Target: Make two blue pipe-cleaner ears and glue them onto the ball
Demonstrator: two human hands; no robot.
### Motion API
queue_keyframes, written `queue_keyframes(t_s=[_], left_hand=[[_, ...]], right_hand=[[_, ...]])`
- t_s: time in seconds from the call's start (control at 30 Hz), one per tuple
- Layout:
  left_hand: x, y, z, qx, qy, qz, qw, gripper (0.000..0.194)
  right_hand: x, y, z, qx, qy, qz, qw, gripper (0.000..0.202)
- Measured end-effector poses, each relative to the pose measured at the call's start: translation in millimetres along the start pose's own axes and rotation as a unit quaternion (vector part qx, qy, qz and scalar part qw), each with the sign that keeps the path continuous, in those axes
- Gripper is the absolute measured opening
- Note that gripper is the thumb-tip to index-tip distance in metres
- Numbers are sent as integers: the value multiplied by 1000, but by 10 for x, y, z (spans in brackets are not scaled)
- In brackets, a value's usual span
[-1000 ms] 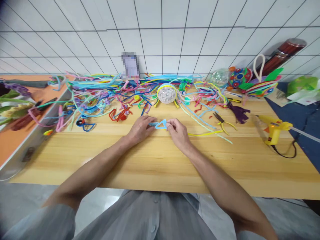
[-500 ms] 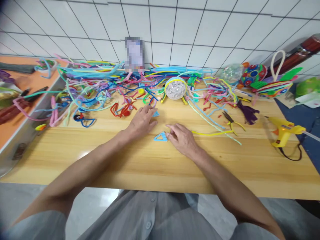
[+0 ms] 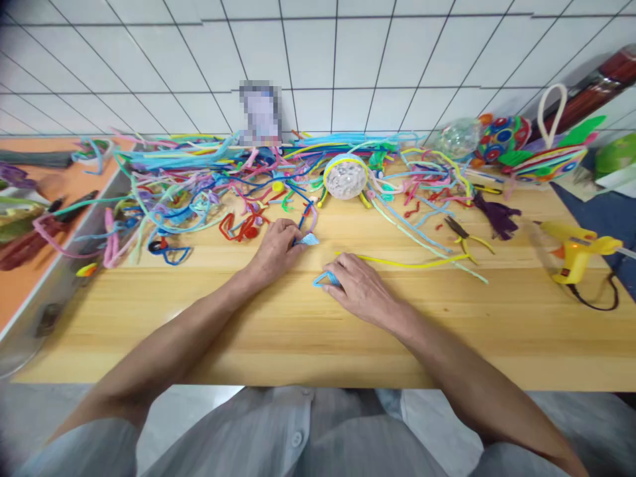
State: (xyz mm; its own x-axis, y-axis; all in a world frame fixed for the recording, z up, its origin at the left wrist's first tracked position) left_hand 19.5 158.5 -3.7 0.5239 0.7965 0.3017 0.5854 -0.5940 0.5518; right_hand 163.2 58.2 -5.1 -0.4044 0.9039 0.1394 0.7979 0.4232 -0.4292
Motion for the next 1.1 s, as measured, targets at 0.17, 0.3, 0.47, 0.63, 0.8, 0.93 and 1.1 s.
queue_keyframes(t_s=[0.17,0.3,0.47,0.63,0.8,0.93,1.1], left_hand=[[-40,100,41,-201,-19,-40,978,13],[-36,145,163,-342,-60,-69,935,20],[-82,130,365,-435,-122,-130,883,27],[-113,259,410,-485,-143,-137,852,26],[-115,316,416,-510,-136,-136,838,27],[-140,283,524,-551,-132,-171,806,41],[-154,246,662,-586,-138,-193,775,47]], right_hand=[[33,138,-54,53,-5,44,998,8],[85,455,-120,252,27,133,958,16],[111,706,-131,470,75,211,853,38],[109,596,-217,486,124,211,839,37],[90,559,-248,457,156,222,847,31],[84,575,-250,449,170,229,847,31],[84,552,-214,459,159,226,844,26]])
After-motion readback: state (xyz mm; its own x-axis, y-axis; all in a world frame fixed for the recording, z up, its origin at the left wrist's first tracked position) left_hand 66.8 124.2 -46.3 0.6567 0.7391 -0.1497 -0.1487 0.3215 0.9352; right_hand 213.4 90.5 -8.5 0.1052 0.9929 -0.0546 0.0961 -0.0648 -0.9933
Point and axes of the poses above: each hand's wrist, its own x-axis towards the middle knuckle, its own z-axis out of the palm, y = z × x, the point moved 10 cm from there along x, towards the middle knuckle, and after that the axes turned 5 degrees about z, right-handed, at the moved point
